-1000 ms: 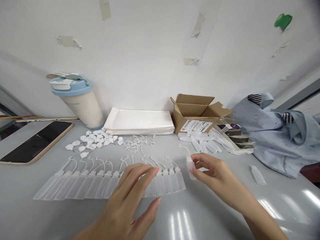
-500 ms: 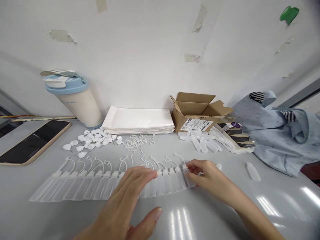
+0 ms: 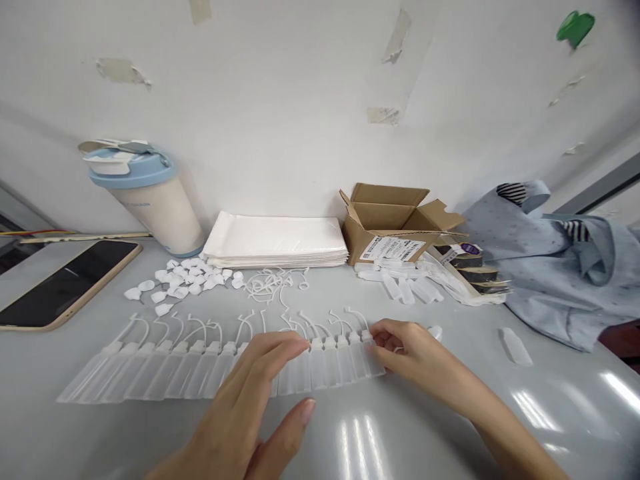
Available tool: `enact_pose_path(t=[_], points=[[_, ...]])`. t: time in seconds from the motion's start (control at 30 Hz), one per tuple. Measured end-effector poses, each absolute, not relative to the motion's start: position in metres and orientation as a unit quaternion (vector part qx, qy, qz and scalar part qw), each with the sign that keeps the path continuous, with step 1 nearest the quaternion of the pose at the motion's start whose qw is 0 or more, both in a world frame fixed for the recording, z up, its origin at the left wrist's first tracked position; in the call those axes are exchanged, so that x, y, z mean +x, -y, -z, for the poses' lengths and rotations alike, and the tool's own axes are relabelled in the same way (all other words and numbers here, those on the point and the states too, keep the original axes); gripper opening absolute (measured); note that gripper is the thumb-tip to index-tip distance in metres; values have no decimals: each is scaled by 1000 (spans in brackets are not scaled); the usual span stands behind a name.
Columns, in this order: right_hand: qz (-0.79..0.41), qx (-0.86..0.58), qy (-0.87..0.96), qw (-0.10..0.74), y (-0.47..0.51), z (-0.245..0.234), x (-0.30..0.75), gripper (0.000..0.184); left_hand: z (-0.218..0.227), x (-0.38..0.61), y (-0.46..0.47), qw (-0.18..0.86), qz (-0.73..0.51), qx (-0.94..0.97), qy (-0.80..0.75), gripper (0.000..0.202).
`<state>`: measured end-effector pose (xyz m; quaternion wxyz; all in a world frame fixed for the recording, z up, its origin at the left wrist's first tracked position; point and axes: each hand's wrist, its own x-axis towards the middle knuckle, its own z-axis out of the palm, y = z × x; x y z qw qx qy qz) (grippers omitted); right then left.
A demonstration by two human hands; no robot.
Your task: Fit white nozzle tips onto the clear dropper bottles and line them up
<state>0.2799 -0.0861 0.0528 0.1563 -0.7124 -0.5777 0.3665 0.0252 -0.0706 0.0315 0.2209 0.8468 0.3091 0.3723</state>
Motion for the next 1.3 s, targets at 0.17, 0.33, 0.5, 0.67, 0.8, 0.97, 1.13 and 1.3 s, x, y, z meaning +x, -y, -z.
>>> enact_pose_path(t=[0.17,0.33,0.5,0.67,0.8,0.97,1.13,1.3], points=[[-369,-712,578,151,87,-52,280,17,-30,21,66,197,-353,867,-293,39],[-372,-724,563,144,88,-55,283,19,-30,23,68,211,-371,848,-315,35],[-384,-718,563,141,88,-58,282,16,-31,25,70,215,-370,847,-314,34],[-379,-723,560,141,88,-61,281,25,-30,21,58,183,-367,862,-299,34],[-298,-775,537,153,88,-68,291,37,-31,11,31,107,-376,858,-333,26],[-152,-847,504,75,88,-74,315,28,-36,-5,-1,85,-303,848,-427,31],[-115,-871,468,-96,90,-74,328,33,-28,-7,-12,119,-207,861,-448,47],[-147,-858,474,-134,89,-72,325,32,-18,-7,-13,107,-180,875,-437,48]])
